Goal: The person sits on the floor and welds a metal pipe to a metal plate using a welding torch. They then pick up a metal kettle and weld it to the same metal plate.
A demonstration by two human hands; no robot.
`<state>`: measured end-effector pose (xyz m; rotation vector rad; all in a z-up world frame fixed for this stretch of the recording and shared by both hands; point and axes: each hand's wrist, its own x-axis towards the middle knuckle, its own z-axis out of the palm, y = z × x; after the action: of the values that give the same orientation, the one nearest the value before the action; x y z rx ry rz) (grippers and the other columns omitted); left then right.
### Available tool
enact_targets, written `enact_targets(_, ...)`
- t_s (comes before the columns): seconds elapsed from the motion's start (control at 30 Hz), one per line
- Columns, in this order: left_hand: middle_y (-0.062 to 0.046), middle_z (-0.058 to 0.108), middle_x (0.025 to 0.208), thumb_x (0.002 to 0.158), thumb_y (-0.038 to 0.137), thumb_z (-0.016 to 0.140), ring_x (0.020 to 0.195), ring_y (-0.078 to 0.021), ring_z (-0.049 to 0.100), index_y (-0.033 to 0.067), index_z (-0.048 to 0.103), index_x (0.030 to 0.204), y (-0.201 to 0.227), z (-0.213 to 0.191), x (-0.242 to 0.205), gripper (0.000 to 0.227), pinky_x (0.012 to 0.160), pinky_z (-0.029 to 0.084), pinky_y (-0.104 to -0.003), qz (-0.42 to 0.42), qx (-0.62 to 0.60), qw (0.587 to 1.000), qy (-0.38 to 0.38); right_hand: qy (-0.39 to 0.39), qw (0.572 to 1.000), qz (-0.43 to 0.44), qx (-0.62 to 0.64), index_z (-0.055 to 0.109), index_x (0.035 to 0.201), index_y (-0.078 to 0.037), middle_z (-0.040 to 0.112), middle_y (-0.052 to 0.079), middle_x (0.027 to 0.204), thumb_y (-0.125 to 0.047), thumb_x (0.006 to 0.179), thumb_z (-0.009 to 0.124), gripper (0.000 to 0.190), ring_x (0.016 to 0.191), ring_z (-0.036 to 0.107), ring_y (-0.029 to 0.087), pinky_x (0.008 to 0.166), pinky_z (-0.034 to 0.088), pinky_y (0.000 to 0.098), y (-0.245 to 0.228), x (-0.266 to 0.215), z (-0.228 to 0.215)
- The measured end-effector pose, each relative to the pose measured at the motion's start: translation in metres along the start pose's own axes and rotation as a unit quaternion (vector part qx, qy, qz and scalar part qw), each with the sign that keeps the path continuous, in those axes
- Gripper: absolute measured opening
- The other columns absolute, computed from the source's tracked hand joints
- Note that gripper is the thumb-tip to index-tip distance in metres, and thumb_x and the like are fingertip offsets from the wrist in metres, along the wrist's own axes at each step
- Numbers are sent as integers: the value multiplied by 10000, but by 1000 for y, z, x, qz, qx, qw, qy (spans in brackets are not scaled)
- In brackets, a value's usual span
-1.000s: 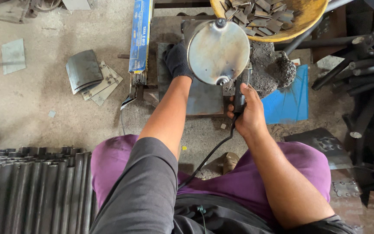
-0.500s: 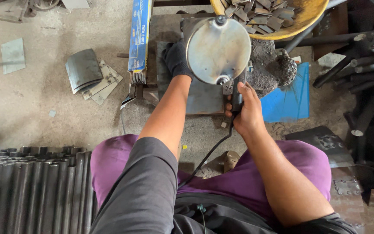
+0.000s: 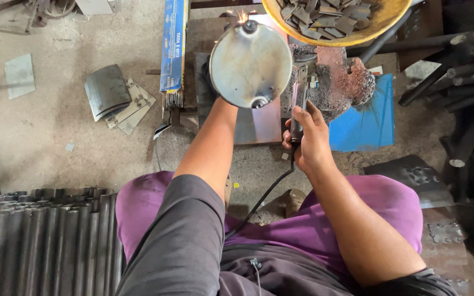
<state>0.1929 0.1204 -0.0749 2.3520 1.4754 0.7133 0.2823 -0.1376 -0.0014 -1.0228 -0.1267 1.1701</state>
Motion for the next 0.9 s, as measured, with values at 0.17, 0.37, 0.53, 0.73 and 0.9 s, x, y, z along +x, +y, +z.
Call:
enact_targets(0.17,-106,762,929,859,274,637,967,-322,680,188,769,950,-1,1,0,182,841,502,-465,4,-6,1000,3,11,1000,-8,-7,411,1525,-114,554,58,858,-289,956,671,649,588,549,172,469,427,331,-1,-3,3)
enact_targets(0.37,-108,760,935,861,275,635,971,-325,677,186,764,964,-8,-4,-2,187,846,501,-468,4,-9,1000,11,34,999,31,25,469,1386,-160,565,59,848,-331,950,641,499,590,547,178,476,415,334,-3,-3,3)
enact_targets(0.53,-109,759,940,863,276,633,975,-327,676,186,759,977,-12,-5,-6,192,850,499,-470,0,-11,1000,19,31,998,55,30,527,1159,-140,587,65,848,-347,970,637,301,602,555,189,489,418,332,4,-1,0)
enact_targets(0.73,-111,757,946,866,277,631,979,-330,674,184,754,991,-12,-5,-8,199,855,498,-472,-6,-9,1000,22,11,997,68,45,527,1167,-137,586,69,828,-364,965,655,330,602,556,193,491,416,334,10,2,-2)
enact_targets(0.9,-113,756,950,868,278,629,983,-332,672,184,749,1004,-7,-4,-2,205,859,497,-474,-11,-7,999,32,0,998,52,38,553,1204,-120,610,101,829,-368,932,666,385,582,557,203,489,431,354,12,5,-5)
